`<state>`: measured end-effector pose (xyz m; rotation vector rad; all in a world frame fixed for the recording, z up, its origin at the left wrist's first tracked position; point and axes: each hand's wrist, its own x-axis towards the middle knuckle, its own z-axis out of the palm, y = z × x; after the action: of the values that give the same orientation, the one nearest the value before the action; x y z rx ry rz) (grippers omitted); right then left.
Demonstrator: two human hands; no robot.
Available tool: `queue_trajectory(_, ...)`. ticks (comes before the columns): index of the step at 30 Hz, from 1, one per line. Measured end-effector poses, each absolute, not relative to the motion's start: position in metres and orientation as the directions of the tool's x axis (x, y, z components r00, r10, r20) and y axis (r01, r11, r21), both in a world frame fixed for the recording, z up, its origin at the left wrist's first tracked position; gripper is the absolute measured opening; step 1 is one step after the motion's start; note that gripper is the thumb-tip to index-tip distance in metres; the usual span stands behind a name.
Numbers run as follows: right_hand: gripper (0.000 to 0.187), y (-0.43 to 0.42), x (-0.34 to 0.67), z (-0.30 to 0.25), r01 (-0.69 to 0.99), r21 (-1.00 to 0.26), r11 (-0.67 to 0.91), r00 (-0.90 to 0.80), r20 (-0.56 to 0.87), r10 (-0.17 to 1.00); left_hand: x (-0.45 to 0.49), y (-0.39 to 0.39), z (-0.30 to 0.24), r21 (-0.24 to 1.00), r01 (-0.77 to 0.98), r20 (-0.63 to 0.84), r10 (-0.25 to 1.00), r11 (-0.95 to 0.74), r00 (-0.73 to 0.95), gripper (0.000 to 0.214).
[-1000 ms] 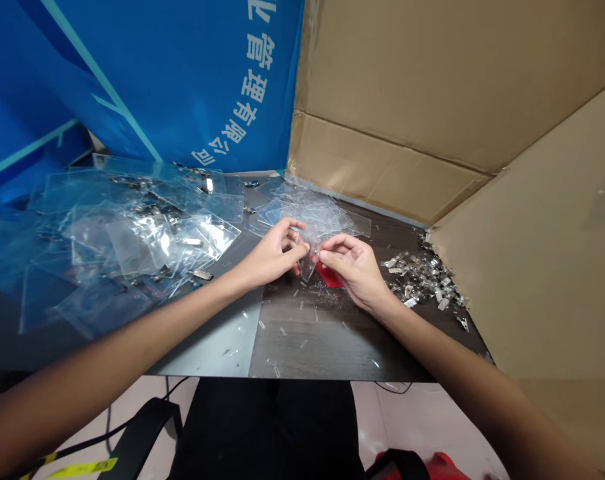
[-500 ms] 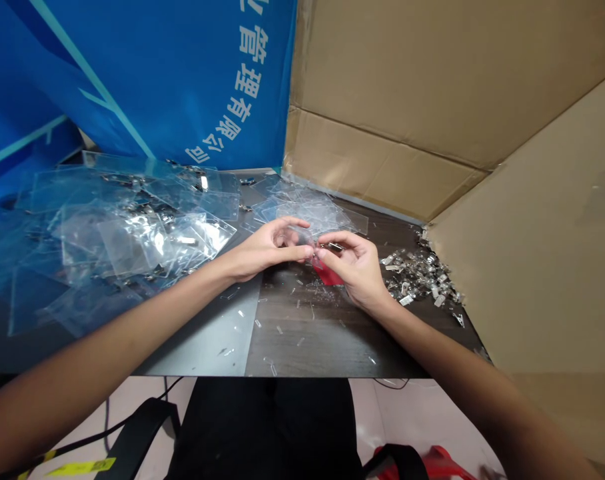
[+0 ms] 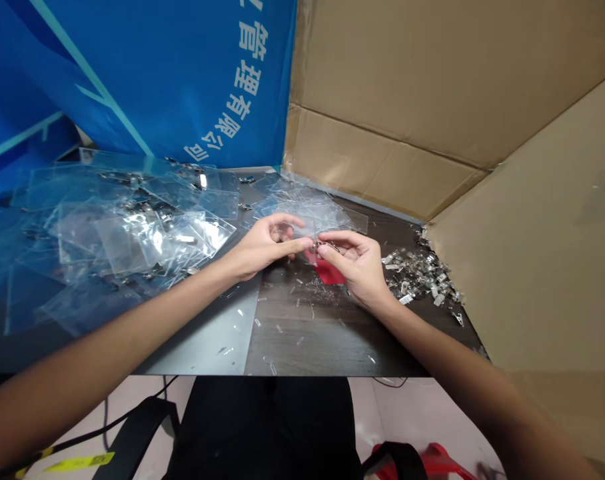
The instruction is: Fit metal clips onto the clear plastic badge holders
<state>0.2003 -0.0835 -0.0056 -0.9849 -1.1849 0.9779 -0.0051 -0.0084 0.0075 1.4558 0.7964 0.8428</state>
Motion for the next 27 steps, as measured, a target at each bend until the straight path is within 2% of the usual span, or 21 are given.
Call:
queue_trajectory(6,0.029,-0.089,0.198,0.000,-0.071,-0.959,0.273,0.136,0.262,0.956,-0.005,-0.013,0.016,0.945,0.136,0.221,0.889,-0.296,0.402,0.043)
queue_trajectory(9,0.028,-0.091,0.198,0.002,-0.043,-0.953,0.300,0.153,0.290,0.945,-0.004,-0.017,0.020,0.924,0.146,0.277,0.881,-0.353,0.383,0.037)
queue_trajectory(18,0.033,-0.089,0.196,-0.001,-0.001,-0.929,0.369,0.154,0.365,0.918,0.000,-0.021,0.019,0.917,0.177,0.287,0.900,-0.357,0.327,0.042)
queue_trajectory(27,0.023,-0.092,0.197,0.003,0.187,-0.891,0.415,0.175,0.446,0.878,0.001,-0.019,0.017,0.930,0.178,0.246,0.903,-0.322,0.351,0.042)
